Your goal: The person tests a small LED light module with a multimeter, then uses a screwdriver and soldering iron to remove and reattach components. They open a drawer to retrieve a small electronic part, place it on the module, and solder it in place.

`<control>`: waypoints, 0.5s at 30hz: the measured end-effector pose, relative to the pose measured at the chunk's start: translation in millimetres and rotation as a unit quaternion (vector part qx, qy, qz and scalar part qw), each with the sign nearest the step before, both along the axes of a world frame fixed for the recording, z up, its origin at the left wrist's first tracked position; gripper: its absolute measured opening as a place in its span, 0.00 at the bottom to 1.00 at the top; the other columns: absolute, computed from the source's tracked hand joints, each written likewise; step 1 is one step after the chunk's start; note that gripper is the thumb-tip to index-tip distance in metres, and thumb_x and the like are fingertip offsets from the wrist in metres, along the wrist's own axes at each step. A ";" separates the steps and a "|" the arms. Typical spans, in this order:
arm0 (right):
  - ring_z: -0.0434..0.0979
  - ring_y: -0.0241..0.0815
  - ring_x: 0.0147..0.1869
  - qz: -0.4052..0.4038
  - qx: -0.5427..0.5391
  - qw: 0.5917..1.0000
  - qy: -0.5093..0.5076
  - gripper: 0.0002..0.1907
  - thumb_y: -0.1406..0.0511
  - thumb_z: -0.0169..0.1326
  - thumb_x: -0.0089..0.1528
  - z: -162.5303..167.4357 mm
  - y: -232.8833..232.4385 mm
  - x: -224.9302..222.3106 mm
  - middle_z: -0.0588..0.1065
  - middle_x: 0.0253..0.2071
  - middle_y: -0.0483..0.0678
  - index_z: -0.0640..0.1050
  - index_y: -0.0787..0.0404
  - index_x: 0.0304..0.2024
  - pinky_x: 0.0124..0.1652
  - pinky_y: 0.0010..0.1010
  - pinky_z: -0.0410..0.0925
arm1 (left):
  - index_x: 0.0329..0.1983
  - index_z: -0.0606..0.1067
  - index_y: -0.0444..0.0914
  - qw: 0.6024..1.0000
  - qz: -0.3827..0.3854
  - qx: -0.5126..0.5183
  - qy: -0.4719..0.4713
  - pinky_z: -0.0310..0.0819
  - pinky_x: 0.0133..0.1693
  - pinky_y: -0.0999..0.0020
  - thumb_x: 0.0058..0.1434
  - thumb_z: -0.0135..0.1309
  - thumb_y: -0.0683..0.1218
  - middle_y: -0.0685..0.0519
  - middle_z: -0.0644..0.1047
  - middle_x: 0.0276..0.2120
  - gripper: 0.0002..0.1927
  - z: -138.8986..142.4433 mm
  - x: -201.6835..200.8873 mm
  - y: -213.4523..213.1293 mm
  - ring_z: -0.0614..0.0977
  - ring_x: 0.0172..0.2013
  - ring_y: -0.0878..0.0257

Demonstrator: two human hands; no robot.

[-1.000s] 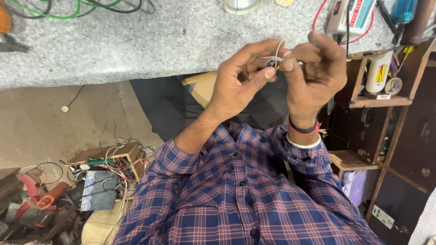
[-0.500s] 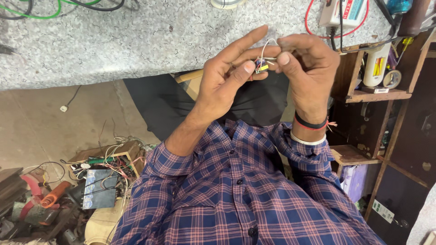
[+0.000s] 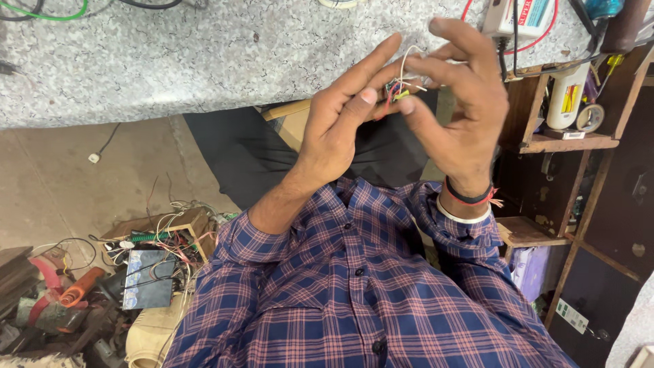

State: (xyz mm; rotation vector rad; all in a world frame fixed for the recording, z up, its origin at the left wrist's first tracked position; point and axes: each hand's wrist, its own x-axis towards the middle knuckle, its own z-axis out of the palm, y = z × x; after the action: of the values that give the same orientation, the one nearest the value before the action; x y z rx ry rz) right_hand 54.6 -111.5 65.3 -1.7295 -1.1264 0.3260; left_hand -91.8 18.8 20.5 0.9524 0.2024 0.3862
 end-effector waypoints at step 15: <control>0.74 0.39 0.58 0.040 -0.009 0.998 0.044 0.07 0.69 0.67 0.70 -13.0 6.7 -2.0 0.70 0.69 0.50 0.81 0.65 0.47 0.56 0.29 0.71 | 0.78 0.58 0.42 0.995 0.057 0.075 0.013 0.79 0.52 0.77 0.81 0.51 0.35 0.49 0.78 0.62 0.27 -15.9 5.3 -7.6 0.81 0.59 0.67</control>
State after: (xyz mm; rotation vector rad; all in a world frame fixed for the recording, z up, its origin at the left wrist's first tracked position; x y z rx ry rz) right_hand 52.6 -104.8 52.3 -1.6717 -1.1337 0.4598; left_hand -86.4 11.2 4.6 1.0971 0.2544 0.4994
